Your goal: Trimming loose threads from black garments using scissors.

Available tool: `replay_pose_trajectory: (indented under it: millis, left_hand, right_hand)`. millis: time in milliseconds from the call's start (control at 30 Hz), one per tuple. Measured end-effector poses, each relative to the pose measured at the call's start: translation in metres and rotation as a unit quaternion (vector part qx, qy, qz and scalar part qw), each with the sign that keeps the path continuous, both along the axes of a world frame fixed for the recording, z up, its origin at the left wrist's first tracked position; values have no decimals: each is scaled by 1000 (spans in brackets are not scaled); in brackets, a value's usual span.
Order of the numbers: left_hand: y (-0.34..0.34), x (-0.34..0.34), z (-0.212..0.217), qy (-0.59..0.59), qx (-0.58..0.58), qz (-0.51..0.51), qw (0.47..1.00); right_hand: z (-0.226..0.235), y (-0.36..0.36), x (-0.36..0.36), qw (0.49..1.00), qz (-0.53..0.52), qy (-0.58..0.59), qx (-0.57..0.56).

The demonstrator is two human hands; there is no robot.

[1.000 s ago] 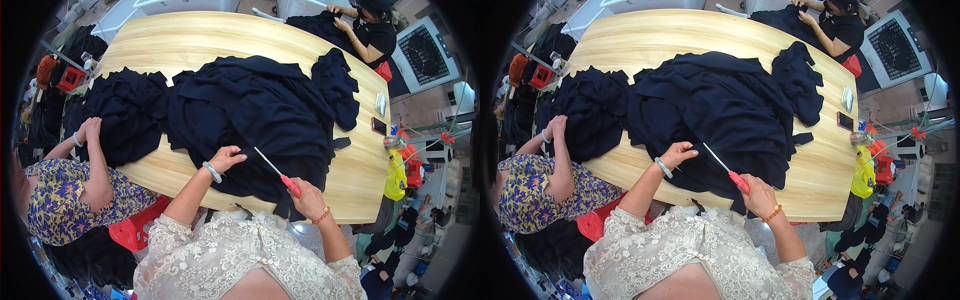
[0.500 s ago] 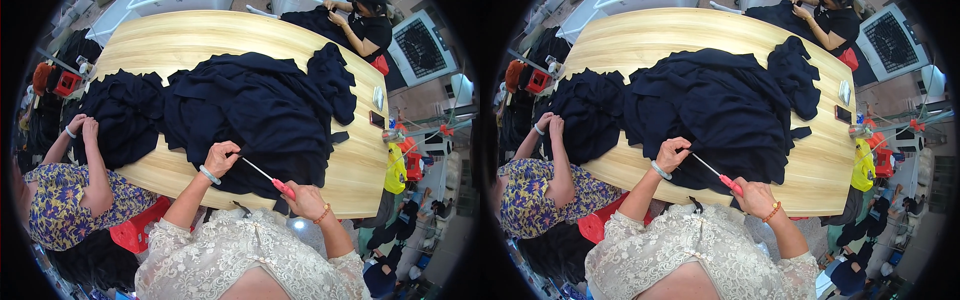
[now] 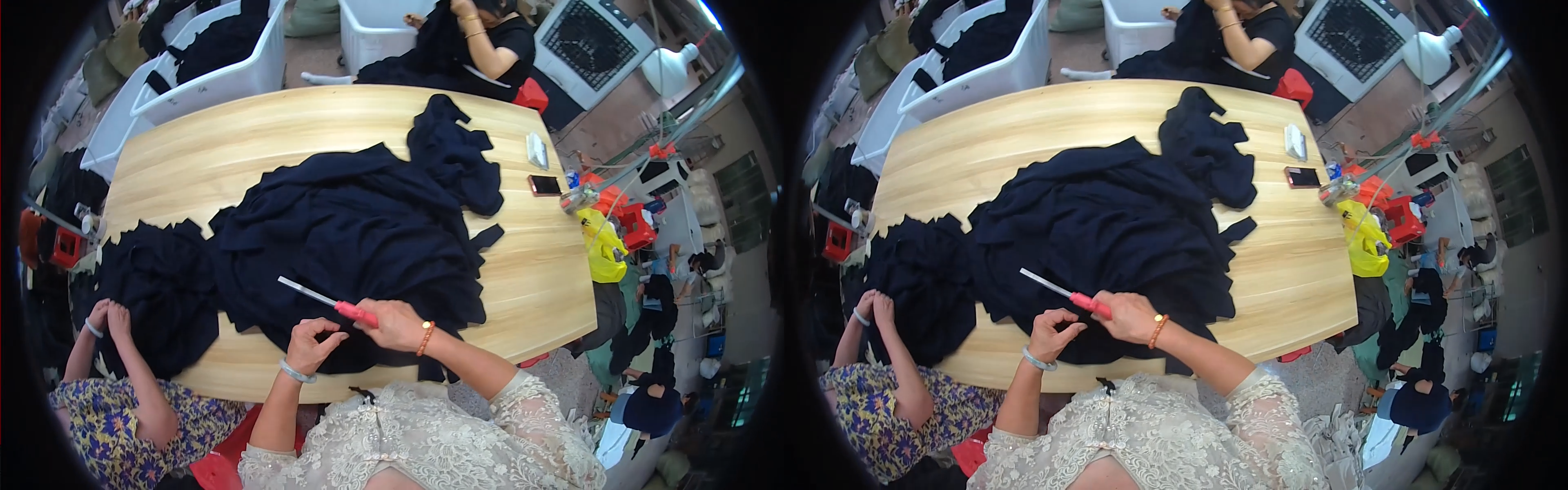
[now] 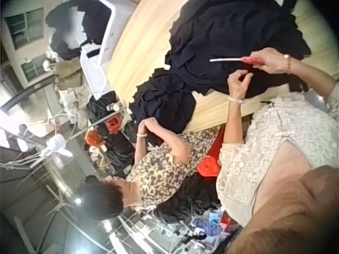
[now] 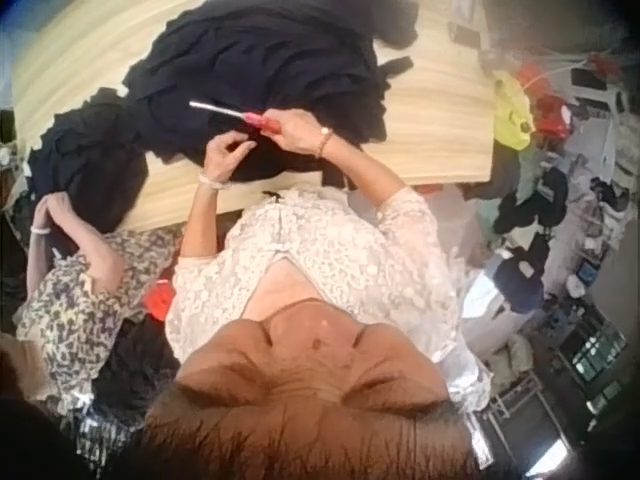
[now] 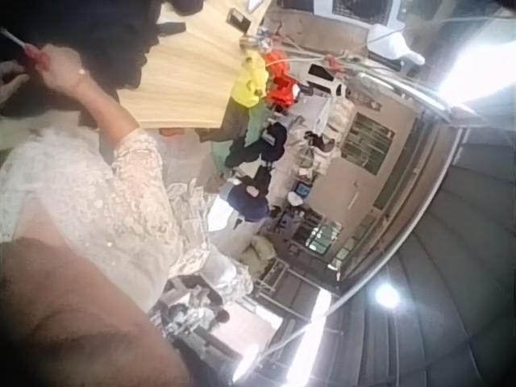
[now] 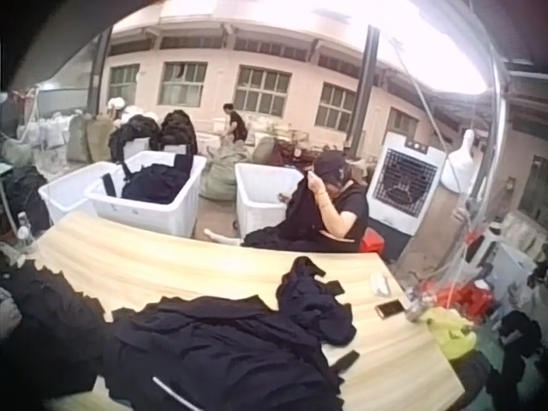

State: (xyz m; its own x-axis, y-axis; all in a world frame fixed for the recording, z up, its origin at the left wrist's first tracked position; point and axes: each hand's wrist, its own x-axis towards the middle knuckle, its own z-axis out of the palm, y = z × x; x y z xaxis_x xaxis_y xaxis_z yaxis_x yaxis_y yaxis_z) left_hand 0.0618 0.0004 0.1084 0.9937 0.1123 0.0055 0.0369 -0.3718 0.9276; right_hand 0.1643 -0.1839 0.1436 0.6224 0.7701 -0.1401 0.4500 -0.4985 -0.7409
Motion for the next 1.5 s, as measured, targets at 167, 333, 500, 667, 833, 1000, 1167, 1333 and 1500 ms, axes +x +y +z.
replay_pose_trajectory:
  millis: [167,333,500,667,833,1000,1167,1333,1500]
  left_hand:
    - [2,-4,-8,-46,14,-23,999]
    - [-22,1,-4,-108,110,129,980]
    - [-17,-3,-14,-91,-30,129,987]
    - [-7,-10,9,-22,-148,70,986]
    - [-4,-11,9,-43,-152,66,985]
    - [-1,-17,1,-32,-183,78,980]
    - [1,-16,-5,-41,-166,118,978]
    - [11,-12,-12,-87,-40,162,982]
    - [9,-14,-9,-112,17,143,983]
  right_hand:
    - [15,2,10,996,-60,41,58]
    - [28,8,14,989,-46,122,65]
    - [29,7,17,990,-76,108,42]
    - [34,4,16,994,-85,68,-13]
    - [46,4,4,995,-79,15,-58]
    - [76,-27,-15,990,-40,-80,-113]
    - [100,-60,-47,966,40,-60,-249]
    - [113,-59,-62,949,14,-60,-310]
    - [112,-47,-64,955,24,-48,-293]
